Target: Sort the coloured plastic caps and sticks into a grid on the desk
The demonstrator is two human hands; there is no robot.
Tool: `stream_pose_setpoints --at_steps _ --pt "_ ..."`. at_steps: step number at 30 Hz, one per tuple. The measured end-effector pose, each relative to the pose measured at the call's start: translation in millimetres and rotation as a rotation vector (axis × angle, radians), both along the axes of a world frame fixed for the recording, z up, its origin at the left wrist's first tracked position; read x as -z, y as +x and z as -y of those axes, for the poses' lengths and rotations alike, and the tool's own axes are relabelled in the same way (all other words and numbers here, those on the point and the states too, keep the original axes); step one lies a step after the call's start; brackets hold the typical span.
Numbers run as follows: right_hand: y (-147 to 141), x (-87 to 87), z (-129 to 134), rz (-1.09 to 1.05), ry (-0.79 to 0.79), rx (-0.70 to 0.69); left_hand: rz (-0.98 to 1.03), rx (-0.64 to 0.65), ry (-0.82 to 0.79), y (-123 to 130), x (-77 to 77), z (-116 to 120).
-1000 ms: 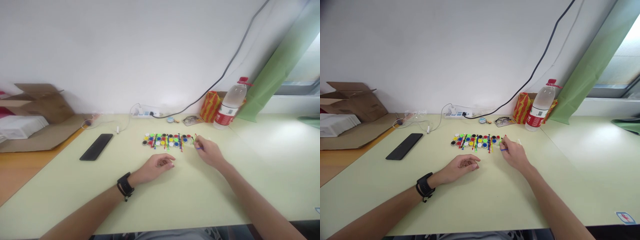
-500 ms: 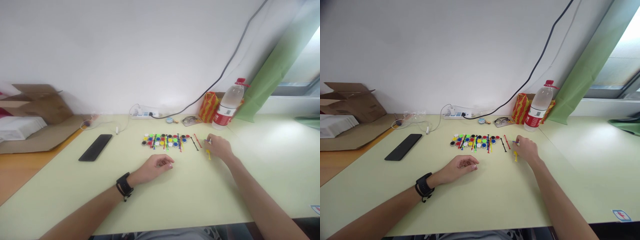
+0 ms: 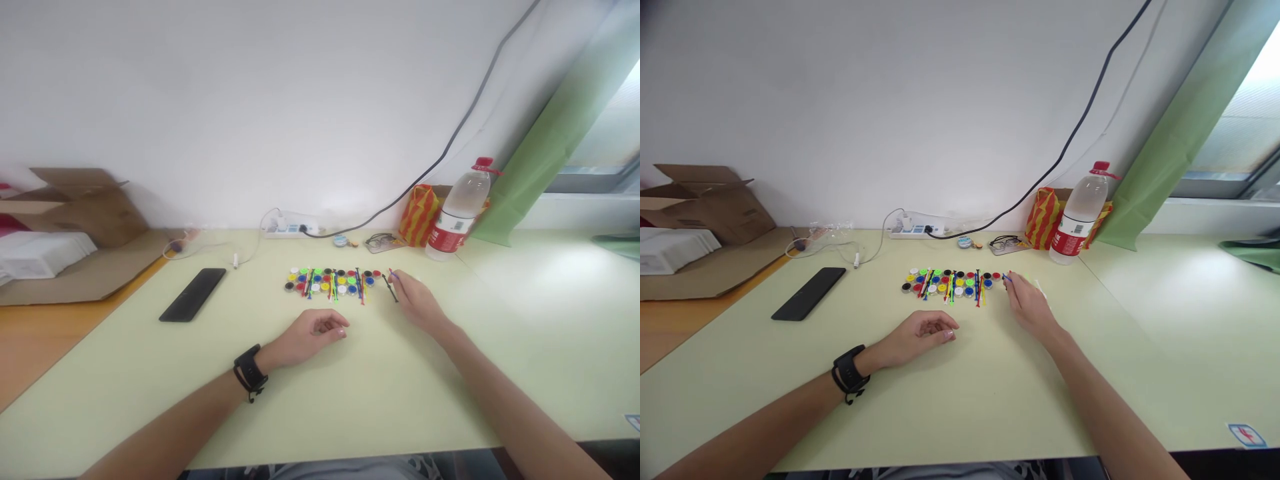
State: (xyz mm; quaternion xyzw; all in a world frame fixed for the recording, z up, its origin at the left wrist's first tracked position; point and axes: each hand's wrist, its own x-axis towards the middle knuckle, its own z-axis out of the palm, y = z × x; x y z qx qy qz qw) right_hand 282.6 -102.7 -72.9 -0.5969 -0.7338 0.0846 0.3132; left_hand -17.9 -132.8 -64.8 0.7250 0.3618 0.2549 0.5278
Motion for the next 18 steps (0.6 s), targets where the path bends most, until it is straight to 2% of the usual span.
stream_pose_setpoints --at_steps 4,8,13,18 --pt "-7.1 -2.7 8.4 0.031 -0.042 0.081 0.008 -0.001 0.006 0.4 0.1 0.1" --pt "-3.8 -1.8 8.2 0.011 0.006 0.019 0.007 -0.002 0.009 0.2 0.8 -0.2" --pt "0.1 8.9 -1.9 0.015 0.074 -0.036 0.006 0.004 0.004 -0.5 0.1 -0.1" --pt "-1.8 8.0 0.1 -0.060 0.042 -0.078 0.000 0.012 0.006 -0.7 0.6 -0.6"
